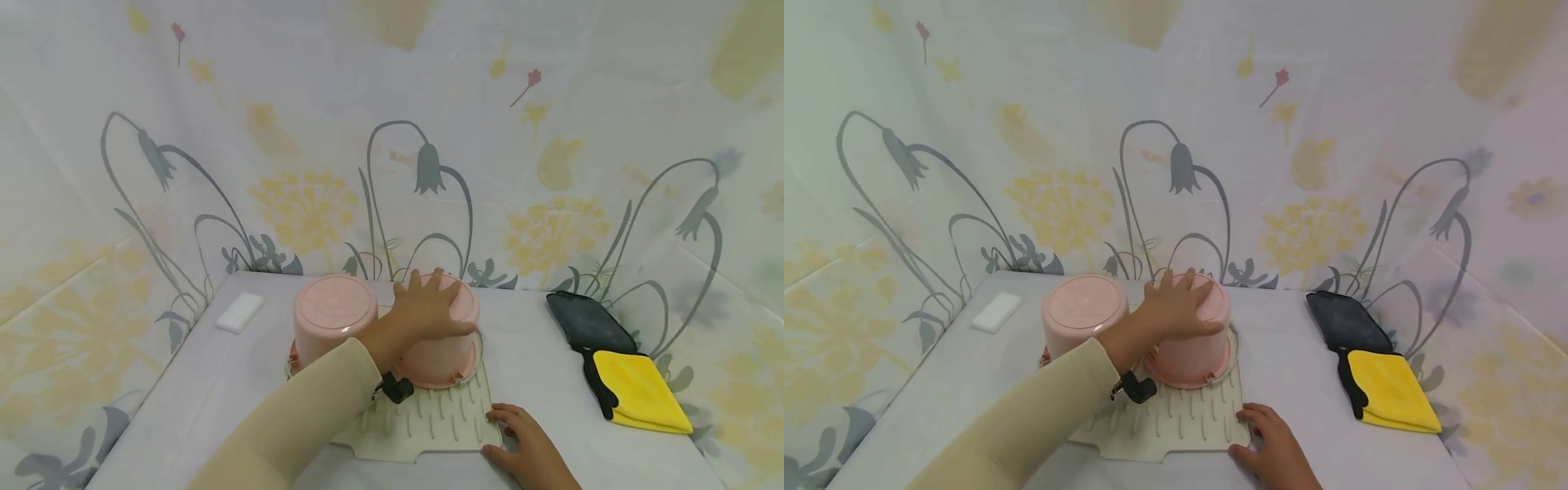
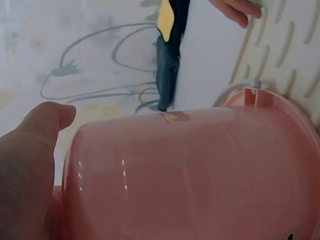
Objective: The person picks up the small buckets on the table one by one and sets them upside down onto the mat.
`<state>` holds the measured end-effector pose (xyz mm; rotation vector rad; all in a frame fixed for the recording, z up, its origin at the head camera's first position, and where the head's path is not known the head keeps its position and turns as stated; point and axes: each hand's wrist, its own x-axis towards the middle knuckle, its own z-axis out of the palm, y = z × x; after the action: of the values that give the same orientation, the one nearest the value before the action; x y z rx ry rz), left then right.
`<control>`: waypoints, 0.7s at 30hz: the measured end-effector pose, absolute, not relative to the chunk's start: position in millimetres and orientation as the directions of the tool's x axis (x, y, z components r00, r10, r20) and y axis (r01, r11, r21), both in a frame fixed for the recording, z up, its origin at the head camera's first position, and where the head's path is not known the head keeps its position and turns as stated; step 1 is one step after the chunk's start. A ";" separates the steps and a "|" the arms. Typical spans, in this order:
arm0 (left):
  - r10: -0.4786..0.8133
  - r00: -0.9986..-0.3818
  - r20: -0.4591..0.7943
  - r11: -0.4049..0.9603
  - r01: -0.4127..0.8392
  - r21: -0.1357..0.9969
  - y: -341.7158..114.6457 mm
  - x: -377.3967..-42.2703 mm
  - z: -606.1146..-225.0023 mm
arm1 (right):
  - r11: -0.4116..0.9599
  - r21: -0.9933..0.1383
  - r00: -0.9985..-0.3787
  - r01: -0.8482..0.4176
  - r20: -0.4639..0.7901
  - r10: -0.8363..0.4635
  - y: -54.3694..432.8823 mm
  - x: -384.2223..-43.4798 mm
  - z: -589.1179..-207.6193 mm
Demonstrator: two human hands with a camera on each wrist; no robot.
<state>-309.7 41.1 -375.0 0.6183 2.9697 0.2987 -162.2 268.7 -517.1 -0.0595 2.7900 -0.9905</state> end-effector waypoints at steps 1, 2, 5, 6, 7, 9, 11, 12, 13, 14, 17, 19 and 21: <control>0.405 -0.913 -0.045 0.898 0.387 0.210 39.8 -308.0 -374.0 | 0.779 -0.627 -0.983 0.021 -0.154 -0.098 269.0 -162.6 -517.2; 0.405 -0.913 -0.036 0.896 0.389 0.213 38.4 -306.5 -373.4 | 0.778 -0.628 -0.984 0.019 -0.151 -0.098 269.4 -162.7 -517.2; 0.401 -0.916 -0.012 0.897 0.389 0.212 33.7 -302.0 -369.8 | 0.784 -0.620 -0.983 0.017 -0.152 -0.099 270.2 -164.0 -517.4; 0.397 -0.918 -0.002 0.898 0.388 0.208 31.8 -300.6 -368.3 | 0.785 -0.619 -0.984 0.018 -0.152 -0.097 270.4 -164.5 -517.4; 0.393 -0.920 0.009 0.899 0.386 0.209 29.3 -299.0 -366.3 | 0.786 -0.618 -0.984 0.019 -0.153 -0.097 270.4 -165.0 -517.4; 0.386 -0.922 0.027 0.898 0.382 0.216 23.1 -295.4 -360.2 | 0.788 -0.615 -0.982 0.024 -0.160 -0.095 270.2 -165.7 -516.8; 0.380 -0.924 0.050 0.897 0.381 0.225 14.5 -292.2 -353.3 | 0.790 -0.612 -0.981 0.028 -0.168 -0.095 269.3 -166.4 -515.9; 0.377 -0.924 0.061 0.896 0.380 0.229 9.2 -290.5 -349.5 | 0.792 -0.610 -0.981 0.031 -0.172 -0.094 268.8 -166.8 -515.5; 0.373 -0.925 0.070 0.896 0.379 0.234 3.5 -289.1 -346.2 | 0.794 -0.607 -0.980 0.033 -0.176 -0.094 268.1 -167.4 -515.4; 0.367 -0.927 0.076 0.896 0.375 0.238 -2.6 -288.0 -343.3 | 0.797 -0.603 -0.979 0.035 -0.182 -0.094 267.2 -168.0 -514.9; 0.341 -0.935 0.096 0.900 0.354 0.255 -22.2 -285.4 -337.1 | 0.813 -0.581 -0.976 0.046 -0.199 -0.088 264.9 -169.9 -513.2; 0.321 -0.941 0.107 0.901 0.338 0.272 -35.9 -283.9 -336.1 | 0.826 -0.561 -0.975 0.058 -0.208 -0.073 263.9 -171.1 -511.2; 0.301 -0.946 0.124 0.901 0.325 0.287 -50.4 -282.5 -335.5 | 0.842 -0.535 -0.974 0.074 -0.222 -0.056 263.1 -172.6 -507.8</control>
<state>-282.5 -50.4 -335.5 0.5169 3.1381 0.4954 -172.6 263.1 -507.8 0.0136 2.7919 -0.8246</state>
